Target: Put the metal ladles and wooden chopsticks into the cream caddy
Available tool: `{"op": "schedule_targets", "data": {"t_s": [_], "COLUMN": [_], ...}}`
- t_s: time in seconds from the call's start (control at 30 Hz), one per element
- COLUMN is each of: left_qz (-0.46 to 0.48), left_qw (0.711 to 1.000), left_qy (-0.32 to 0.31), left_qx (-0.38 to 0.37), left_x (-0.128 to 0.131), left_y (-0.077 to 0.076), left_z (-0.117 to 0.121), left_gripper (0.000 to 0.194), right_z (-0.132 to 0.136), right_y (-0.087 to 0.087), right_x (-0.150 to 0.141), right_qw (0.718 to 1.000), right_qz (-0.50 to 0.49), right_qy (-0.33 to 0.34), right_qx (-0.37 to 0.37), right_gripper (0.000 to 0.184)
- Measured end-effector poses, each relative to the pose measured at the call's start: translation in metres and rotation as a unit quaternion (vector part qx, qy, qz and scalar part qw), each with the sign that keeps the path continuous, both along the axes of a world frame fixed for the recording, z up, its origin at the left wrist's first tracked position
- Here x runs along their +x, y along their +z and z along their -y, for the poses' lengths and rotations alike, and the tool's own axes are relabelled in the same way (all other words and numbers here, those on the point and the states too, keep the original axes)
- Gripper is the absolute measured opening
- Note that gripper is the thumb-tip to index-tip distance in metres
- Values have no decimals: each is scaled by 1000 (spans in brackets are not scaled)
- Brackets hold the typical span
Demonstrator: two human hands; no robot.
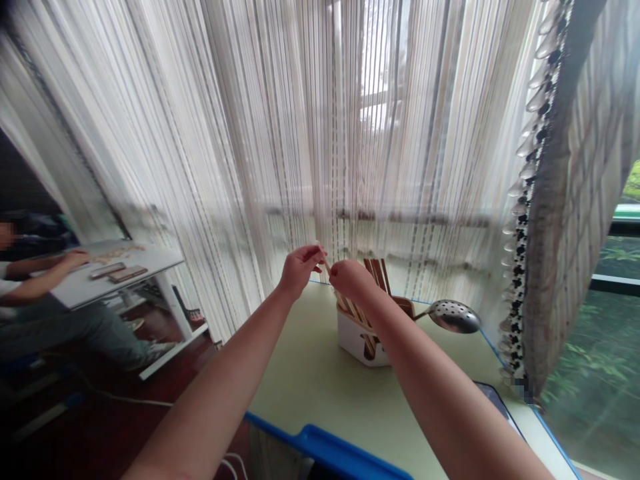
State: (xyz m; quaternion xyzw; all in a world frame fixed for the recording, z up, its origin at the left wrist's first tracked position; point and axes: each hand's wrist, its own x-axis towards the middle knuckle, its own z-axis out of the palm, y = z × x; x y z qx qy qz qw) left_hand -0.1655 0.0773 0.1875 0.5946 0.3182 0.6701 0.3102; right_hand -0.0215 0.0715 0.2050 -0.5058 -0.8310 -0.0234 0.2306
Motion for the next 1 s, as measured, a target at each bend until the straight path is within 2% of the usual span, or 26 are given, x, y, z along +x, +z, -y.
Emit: {"op": "schedule_targets", "data": {"t_s": [0.17,0.27,0.47,0.67,0.87,1.0], "left_qz": [-18,-30,-34,-68,-121,-136], "left_qw": [1000,998,995,993,979,977], "left_qy": [16,50,90,99,165,166], "left_qx": [-10,-7,8,0,1,-6], "left_x": [0,1,2,1,1,2], "left_y": [-2,-3,-10,-15,-11,-8], "left_z": [-1,0,2,5,12,17], "left_gripper": [25,25,31,31,31,30], "right_z": [0,3,2,3,2,0], "right_y": [-2,-2,-3,-3,-7,-6], "right_x": [1,0,1,0,-1,2], "right_qw": [1000,1000,997,995,997,996], "right_qz": [-15,-22,-42,-90,-75,-59], "right_qy": [5,-6,-28,10,-4,-28], "right_qx": [6,4,-51,-43,-36,-56], "right_gripper": [24,26,18,25,23,18]}}
